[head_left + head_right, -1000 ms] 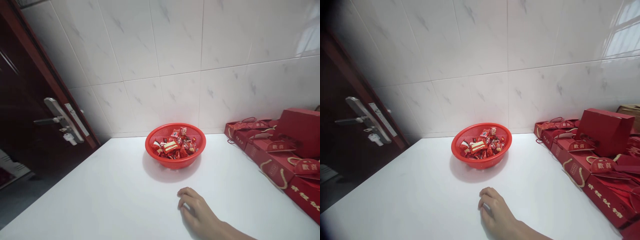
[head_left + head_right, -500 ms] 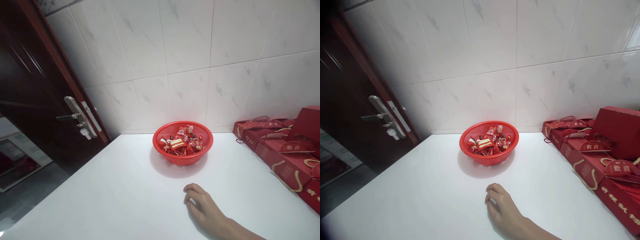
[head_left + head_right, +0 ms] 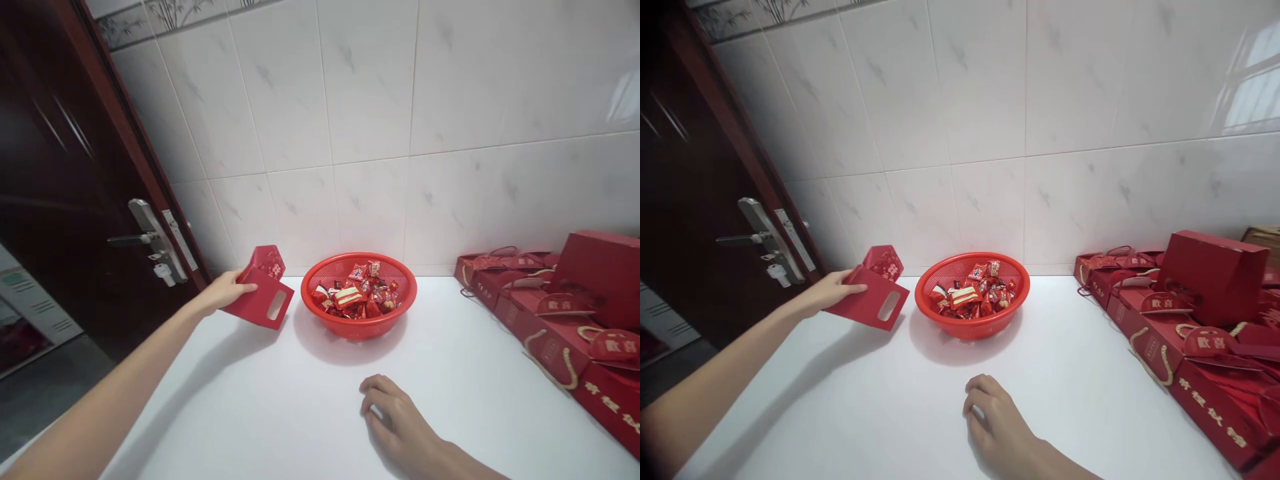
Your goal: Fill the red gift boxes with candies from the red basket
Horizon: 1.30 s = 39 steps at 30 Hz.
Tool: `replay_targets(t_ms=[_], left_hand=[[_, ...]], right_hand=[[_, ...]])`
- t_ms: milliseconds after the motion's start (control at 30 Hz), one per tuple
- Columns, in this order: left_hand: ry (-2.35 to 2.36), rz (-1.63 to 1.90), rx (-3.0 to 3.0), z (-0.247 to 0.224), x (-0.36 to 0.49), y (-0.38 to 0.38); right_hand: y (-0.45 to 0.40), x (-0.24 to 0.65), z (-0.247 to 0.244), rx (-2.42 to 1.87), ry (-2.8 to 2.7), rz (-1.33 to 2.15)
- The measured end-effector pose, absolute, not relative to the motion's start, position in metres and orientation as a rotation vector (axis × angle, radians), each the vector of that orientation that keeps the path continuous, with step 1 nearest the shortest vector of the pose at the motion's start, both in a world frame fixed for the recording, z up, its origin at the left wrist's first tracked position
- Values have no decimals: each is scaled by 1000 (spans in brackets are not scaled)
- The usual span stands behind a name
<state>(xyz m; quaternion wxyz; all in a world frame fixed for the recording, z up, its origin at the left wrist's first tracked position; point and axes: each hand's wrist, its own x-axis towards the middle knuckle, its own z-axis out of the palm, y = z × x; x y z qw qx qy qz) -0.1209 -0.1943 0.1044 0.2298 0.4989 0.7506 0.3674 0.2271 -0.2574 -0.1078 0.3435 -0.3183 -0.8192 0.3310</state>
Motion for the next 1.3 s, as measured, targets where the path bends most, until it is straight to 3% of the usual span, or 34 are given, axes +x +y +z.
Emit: replay_targets(t_ms=[167,500,800,1000,1300], left_hand=[[1901,898,1356,86,-109,-174],[1934,792,1753,89,-98,-207],[1267,535,2300,77,-3,-243],[1061,529,2180,73,29,-231],[1028,252,1977,84,15,-178]], right_hand=[[-249,227,-115,-772,-2153,834],[-245,228,-119,-811,-1981,1043],[-248,228,-105,-828,-1801,1240],[-251,224,-93,-740,-1681,1253],[-246,224,-95,-827,-1675,1176]])
